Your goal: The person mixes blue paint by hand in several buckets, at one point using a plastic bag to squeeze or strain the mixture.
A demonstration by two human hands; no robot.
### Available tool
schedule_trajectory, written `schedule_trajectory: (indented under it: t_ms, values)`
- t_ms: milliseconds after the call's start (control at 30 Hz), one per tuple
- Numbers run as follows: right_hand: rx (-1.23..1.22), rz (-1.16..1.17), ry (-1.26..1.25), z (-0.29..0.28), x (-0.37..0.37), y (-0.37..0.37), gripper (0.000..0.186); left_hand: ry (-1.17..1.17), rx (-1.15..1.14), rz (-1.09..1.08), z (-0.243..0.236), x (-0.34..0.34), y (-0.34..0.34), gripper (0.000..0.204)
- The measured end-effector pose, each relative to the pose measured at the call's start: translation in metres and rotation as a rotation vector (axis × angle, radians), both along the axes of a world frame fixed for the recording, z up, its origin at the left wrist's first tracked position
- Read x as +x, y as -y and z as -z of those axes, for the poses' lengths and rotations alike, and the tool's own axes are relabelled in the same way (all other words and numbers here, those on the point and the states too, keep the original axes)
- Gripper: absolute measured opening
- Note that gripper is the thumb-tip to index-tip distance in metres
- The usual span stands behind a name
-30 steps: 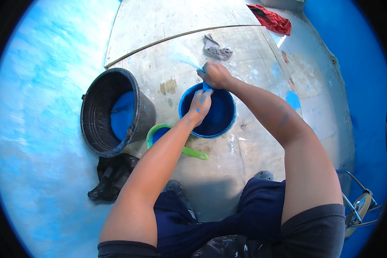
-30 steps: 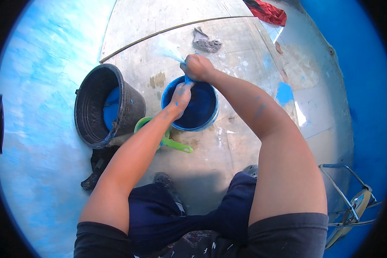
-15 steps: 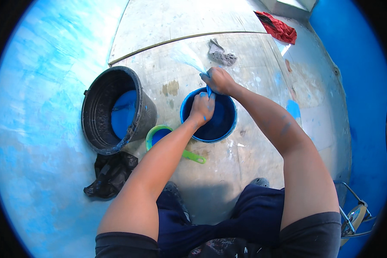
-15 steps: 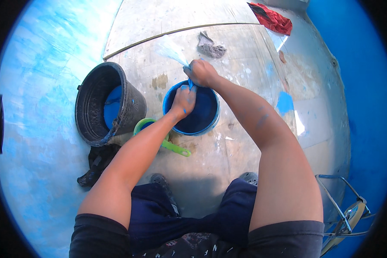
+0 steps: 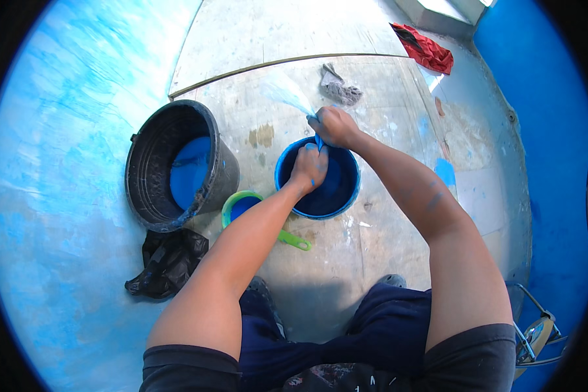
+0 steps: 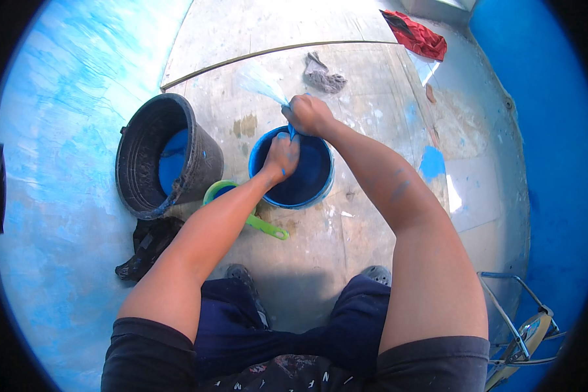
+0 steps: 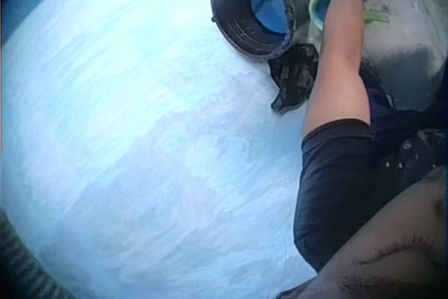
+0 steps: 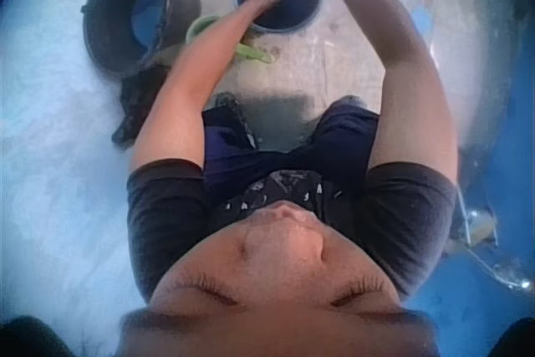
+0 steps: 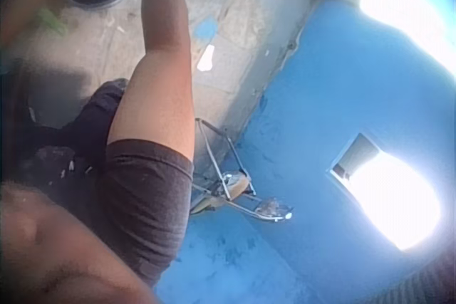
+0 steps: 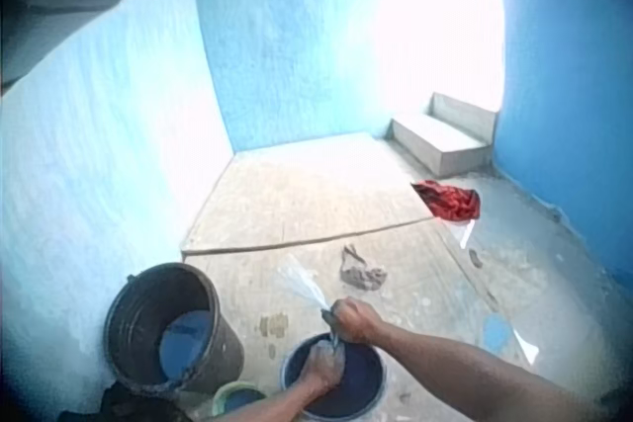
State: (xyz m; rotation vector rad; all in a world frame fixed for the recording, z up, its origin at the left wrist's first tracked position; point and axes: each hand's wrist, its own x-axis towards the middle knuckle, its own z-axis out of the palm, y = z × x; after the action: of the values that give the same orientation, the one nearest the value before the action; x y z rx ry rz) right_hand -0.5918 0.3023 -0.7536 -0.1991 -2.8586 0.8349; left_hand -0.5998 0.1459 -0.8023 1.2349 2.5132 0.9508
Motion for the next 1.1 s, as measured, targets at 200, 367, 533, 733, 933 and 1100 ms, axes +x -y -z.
schedule_trajectory:
  t_ms: [200, 367, 533, 733, 933, 1100]
  values:
    - [0.065, 0.003, 0.018, -0.006, 0.000, 0.001, 0.039, 0.615, 0.164, -0.091, -0.011, -0.004, 0.004, 0.037]
    - [0.102, -0.059, 0.099, -0.023, 0.006, -0.004, 0.040, 1.058, 0.424, -0.049, -0.037, 0.003, -0.003, 0.025]
    - [0.241, 0.045, 0.114, -0.029, 0.013, -0.009, 0.035, 0.625, 0.376, 0.095, -0.020, 0.007, -0.010, 0.038]
    - [0.305, 0.103, 0.144, -0.031, 0.019, -0.002, 0.029, 0.745, 0.359, -0.112, -0.024, 0.031, -0.012, 0.046]
    - [0.315, 0.101, 0.099, -0.030, 0.022, -0.001, 0.029, 0.559, 0.301, -0.090, -0.031, 0.042, 0.003, 0.054]
    - [0.274, 0.091, 0.082, -0.031, 0.026, 0.002, 0.030, 0.535, 0.245, -0.012, -0.036, 0.041, 0.015, 0.044]
